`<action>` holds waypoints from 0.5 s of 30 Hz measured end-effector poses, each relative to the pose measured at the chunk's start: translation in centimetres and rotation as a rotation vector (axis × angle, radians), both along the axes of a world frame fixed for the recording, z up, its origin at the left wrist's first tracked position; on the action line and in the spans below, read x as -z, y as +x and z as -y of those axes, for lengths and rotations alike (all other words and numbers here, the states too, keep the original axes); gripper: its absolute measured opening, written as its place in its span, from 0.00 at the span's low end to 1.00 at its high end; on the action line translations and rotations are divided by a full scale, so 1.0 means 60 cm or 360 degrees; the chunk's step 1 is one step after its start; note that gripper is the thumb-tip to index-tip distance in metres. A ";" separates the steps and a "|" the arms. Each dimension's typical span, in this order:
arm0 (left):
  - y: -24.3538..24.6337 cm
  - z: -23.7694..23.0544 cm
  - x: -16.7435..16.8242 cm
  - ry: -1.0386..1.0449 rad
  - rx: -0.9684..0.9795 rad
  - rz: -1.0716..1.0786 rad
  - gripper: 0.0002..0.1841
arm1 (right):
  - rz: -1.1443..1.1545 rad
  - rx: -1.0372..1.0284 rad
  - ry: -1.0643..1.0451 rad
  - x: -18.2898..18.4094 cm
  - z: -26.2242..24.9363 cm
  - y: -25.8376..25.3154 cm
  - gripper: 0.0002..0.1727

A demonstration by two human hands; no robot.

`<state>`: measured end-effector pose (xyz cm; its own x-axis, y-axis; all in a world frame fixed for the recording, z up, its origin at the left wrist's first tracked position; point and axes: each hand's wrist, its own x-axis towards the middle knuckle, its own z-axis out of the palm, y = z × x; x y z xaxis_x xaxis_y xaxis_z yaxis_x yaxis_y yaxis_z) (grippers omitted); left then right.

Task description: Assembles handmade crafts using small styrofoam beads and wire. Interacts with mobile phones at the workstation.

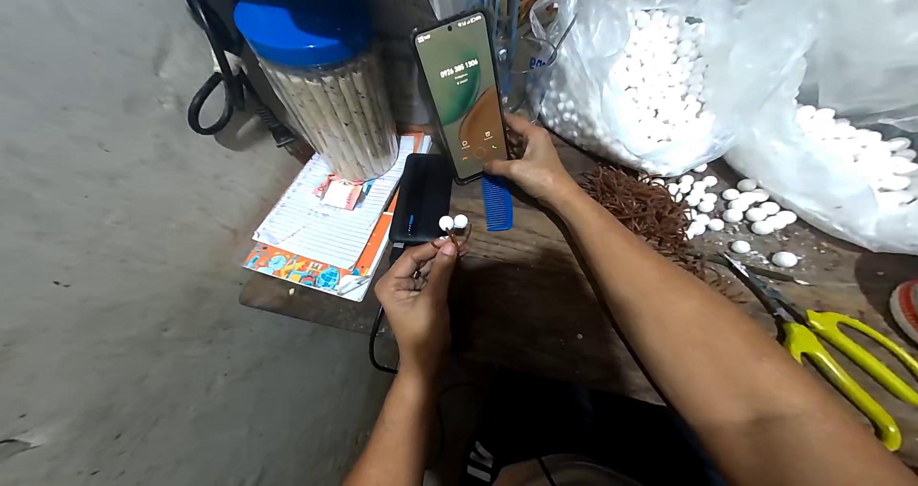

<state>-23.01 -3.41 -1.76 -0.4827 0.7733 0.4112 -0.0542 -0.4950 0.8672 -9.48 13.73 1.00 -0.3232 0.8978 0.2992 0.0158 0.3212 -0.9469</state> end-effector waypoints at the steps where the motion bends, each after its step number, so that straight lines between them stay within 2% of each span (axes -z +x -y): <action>1: 0.000 0.000 0.000 0.0001 -0.0004 -0.0004 0.13 | 0.0006 0.0005 0.0007 0.000 0.000 0.000 0.43; 15: -0.001 0.000 0.000 -0.0004 0.0008 0.0006 0.12 | 0.0012 0.0005 0.0029 0.004 -0.005 0.001 0.43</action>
